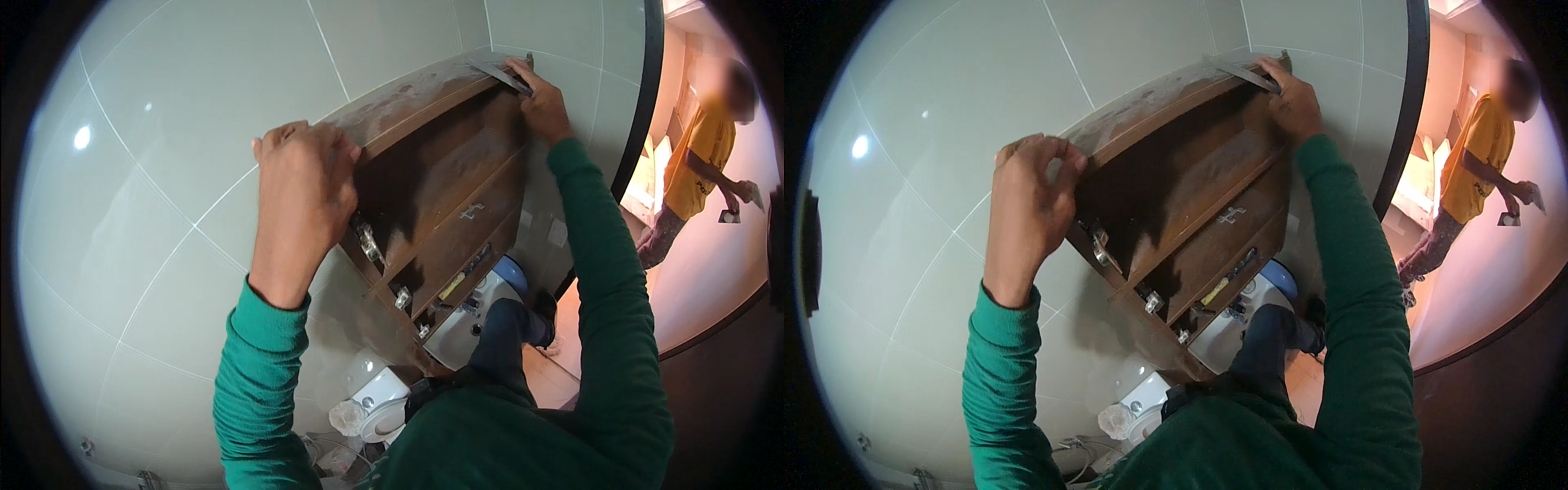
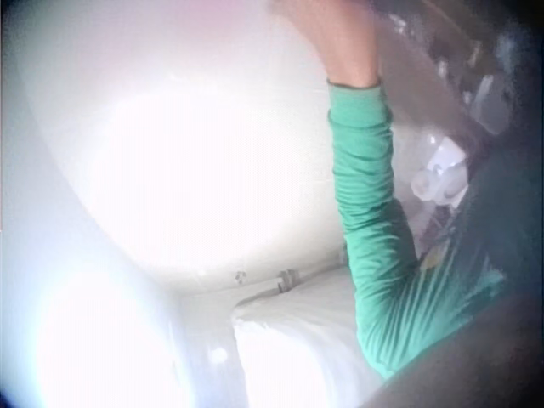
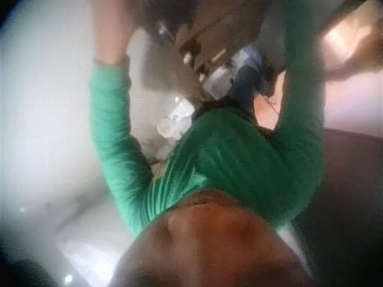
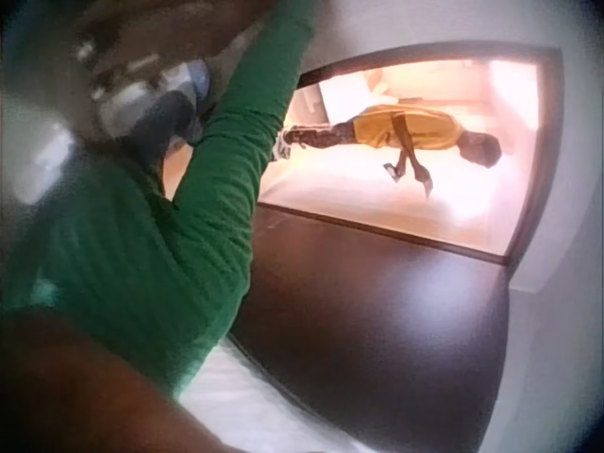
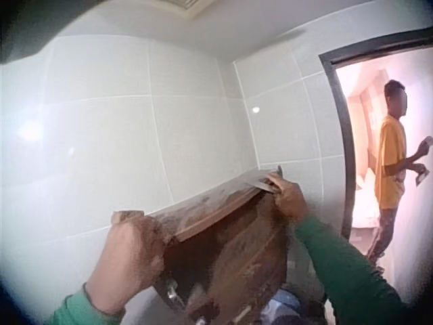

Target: The person measures various parts of a wooden wall-mounted cabinet using a metal ruler. They measure the top, sides, and interior shelves, repositioning the ruler frequently to capture different dimensions. The person also briefly handles a small blue plastic bowl near the sink below the cabinet.

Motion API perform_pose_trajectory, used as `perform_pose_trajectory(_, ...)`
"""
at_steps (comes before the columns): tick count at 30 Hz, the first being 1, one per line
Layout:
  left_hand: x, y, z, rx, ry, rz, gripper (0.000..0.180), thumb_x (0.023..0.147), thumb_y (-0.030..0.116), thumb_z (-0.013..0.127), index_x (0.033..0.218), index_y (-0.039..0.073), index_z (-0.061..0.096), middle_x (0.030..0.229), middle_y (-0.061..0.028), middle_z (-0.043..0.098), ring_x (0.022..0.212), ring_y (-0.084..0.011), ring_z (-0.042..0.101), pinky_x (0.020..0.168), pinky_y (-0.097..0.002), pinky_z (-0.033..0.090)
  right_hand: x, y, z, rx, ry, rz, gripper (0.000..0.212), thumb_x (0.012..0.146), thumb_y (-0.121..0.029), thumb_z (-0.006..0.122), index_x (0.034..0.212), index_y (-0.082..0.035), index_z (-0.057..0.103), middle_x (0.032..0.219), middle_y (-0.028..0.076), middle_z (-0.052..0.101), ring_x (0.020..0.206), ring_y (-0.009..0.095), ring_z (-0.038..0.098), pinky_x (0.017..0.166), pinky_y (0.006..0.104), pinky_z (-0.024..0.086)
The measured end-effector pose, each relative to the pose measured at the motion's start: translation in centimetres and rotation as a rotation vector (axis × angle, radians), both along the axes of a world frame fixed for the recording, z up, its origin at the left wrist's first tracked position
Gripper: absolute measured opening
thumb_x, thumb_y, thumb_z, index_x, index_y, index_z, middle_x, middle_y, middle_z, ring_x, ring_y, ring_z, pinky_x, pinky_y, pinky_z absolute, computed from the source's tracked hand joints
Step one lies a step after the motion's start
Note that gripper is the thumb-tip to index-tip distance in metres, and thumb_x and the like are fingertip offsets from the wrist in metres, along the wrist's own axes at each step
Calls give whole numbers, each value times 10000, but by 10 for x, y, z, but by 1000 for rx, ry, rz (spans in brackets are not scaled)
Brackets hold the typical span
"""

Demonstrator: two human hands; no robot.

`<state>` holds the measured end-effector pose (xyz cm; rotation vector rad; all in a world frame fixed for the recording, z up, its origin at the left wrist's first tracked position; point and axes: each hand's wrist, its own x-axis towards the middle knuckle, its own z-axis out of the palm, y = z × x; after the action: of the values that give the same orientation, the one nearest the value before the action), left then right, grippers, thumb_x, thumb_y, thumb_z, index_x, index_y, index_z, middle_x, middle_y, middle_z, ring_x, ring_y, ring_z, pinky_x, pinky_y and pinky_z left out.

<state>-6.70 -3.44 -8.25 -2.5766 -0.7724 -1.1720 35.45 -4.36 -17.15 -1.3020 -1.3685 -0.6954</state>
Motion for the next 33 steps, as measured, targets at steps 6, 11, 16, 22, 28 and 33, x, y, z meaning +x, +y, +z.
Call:
perform_pose_trajectory(6,5,-2,-13,221,31,97,121,884,16,673,1004,13,672,1035,-184,667,1106,-437,597,1112,-705,346,-43,-12,-25,82,209,-247,342,972,-145,574,1295,-86,668,1302,169,683,1076,381,685,932,440,536)
perform_pose_trajectory(11,-31,-55,-23,147,-111,-105,106,933,74,654,969,-8,598,1039,-195,644,1156,-424,615,1097,-657,401,-153,-36,-113,-134,730,-123,461,914,-417,783,1111,-12,683,977,152,695,913,314,689,880,418,529)
perform_pose_trajectory(16,-94,-99,-124,-249,-357,-421,192,998,157,636,930,-21,610,972,-183,653,906,-324,676,895,-497,571,-220,-16,-134,-166,719,31,762,726,-439,941,1211,41,603,1118,205,648,1069,311,632,984,416,500)
perform_pose_trajectory(22,-88,-78,-249,-1198,-466,-154,344,986,322,725,1116,41,576,1083,-99,639,930,-227,645,767,-387,585,-207,-8,-137,-227,817,87,826,718,-365,955,1295,46,532,1221,232,628,1153,300,606,985,405,501)
perform_pose_trajectory(28,-58,-45,-255,-1304,-922,-81,429,965,417,751,1141,73,566,1097,-73,616,900,-202,657,723,-340,584,-240,-25,-133,-218,920,154,857,768,-253,927,1424,11,443,1263,159,609,1125,234,582,960,370,507)
perform_pose_trajectory(33,-32,-32,-222,-1338,-874,-90,425,948,407,776,1108,88,546,1037,-71,594,837,-170,646,673,-303,574,-247,-19,-145,-148,1058,357,902,797,-238,905,1498,-30,378,1318,129,585,1144,231,563,976,361,490)
